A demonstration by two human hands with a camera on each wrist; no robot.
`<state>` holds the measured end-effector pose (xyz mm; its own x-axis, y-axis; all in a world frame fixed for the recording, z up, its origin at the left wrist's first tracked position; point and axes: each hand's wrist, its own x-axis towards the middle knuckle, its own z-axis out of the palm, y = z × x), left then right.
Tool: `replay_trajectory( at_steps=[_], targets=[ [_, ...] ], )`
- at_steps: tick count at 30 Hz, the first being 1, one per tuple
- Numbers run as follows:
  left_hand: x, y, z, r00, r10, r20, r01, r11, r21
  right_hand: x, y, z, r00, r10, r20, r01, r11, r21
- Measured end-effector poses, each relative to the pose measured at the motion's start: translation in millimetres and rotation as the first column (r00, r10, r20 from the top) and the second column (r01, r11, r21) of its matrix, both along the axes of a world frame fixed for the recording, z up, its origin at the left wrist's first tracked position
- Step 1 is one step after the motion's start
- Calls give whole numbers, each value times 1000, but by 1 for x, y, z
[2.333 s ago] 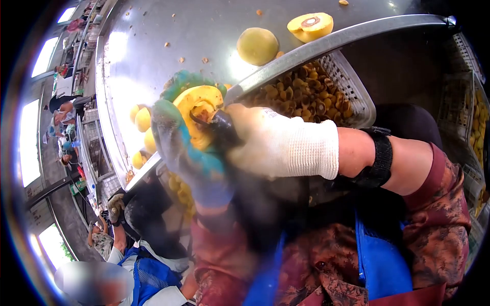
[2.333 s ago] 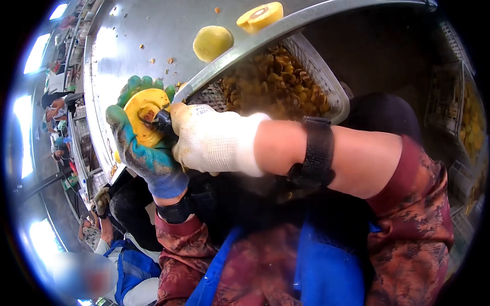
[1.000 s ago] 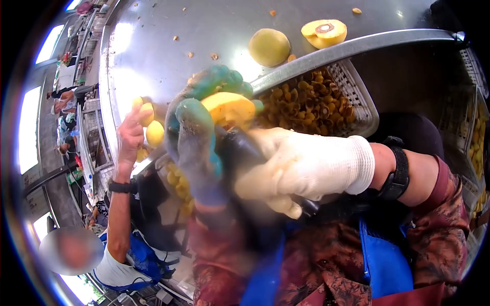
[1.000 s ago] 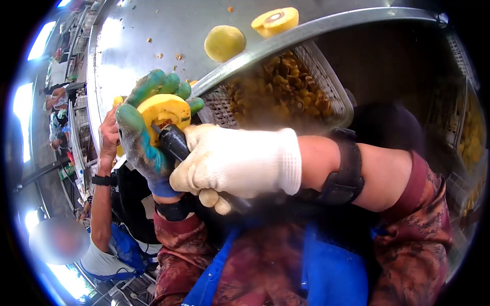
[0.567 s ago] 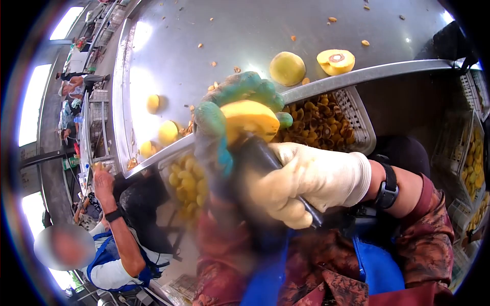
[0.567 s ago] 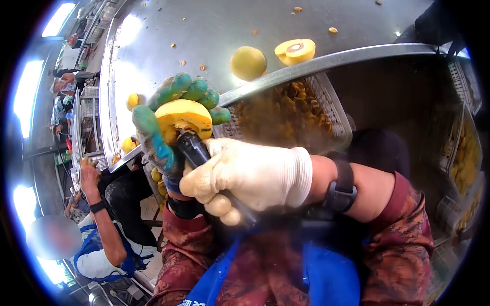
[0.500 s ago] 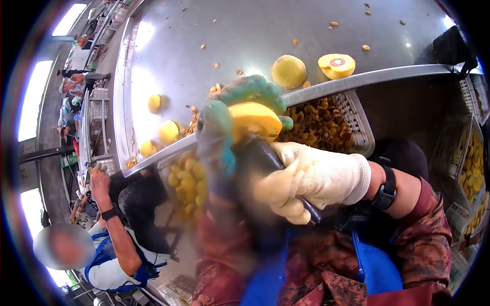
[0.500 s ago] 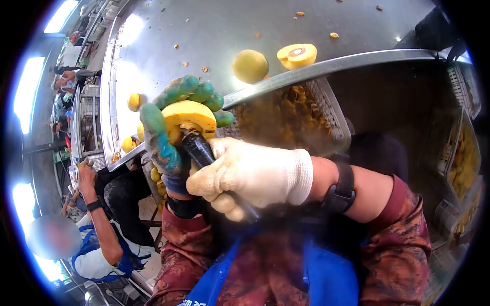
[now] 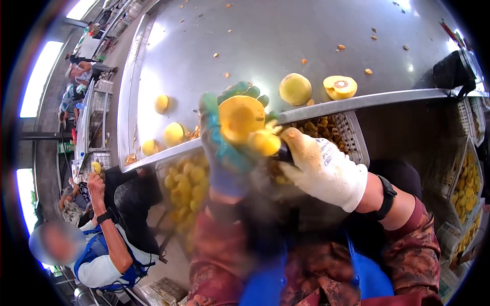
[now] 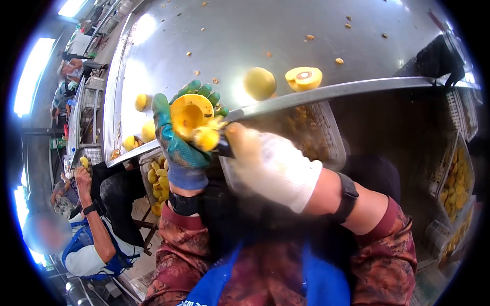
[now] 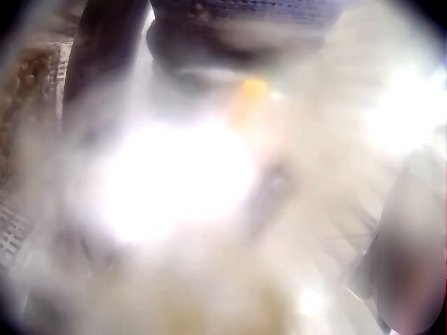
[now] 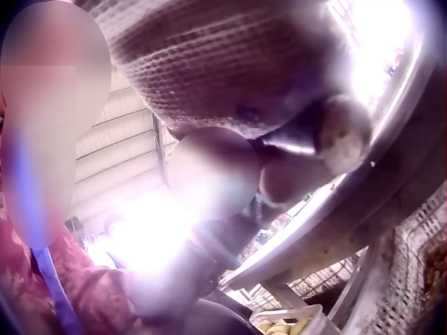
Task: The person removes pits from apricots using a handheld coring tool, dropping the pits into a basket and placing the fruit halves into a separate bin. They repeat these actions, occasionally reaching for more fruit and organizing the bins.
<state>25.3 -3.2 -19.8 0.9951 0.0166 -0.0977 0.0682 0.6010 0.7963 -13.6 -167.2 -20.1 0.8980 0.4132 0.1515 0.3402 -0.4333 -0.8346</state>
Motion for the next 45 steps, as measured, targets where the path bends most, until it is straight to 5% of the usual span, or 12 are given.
replay_trajectory(
  at_steps=[3,8,12,14,16,18,20,21,22,26,33,45],
  targets=[
    [1,5,4,998,57,-40,-59,996,-64,2,-12,-28,995,82,55,-83,996,17],
    [6,10,-4,992,106,-69,-116,981,-153,2,-25,-103,959,278,-58,-221,602,-767],
    [-10,29,7,981,172,90,-151,968,-199,-3,-28,-101,981,172,93,-69,748,-660],
    [-22,64,7,953,223,204,-214,975,-66,-3,-30,-98,970,181,-164,-235,509,-828],
    [-61,110,23,927,282,249,-322,936,139,-7,-53,-131,894,425,139,-200,658,-726],
    [-117,164,46,927,288,241,-357,875,328,-12,-44,-121,998,62,28,-33,795,-606],
    [-170,227,37,869,389,306,-480,511,714,-13,-22,-74,985,10,-171,-99,847,-523],
    [-196,250,33,837,449,313,-506,415,756,-17,-15,-60,983,-3,-182,-93,854,-512],
    [-223,259,34,799,549,245,-574,574,584,-21,-9,-53,981,-18,-193,-83,862,-501],
    [-317,312,-16,559,817,140,-643,321,695,-26,-4,-64,993,116,24,-102,938,-330],
    [-405,317,-85,313,949,-28,-561,208,801,-53,26,-25,973,-76,-216,13,961,-278],
    [-417,314,-112,676,674,299,41,-439,897,-69,44,-6,967,-113,-228,45,957,-285]
  ],
)
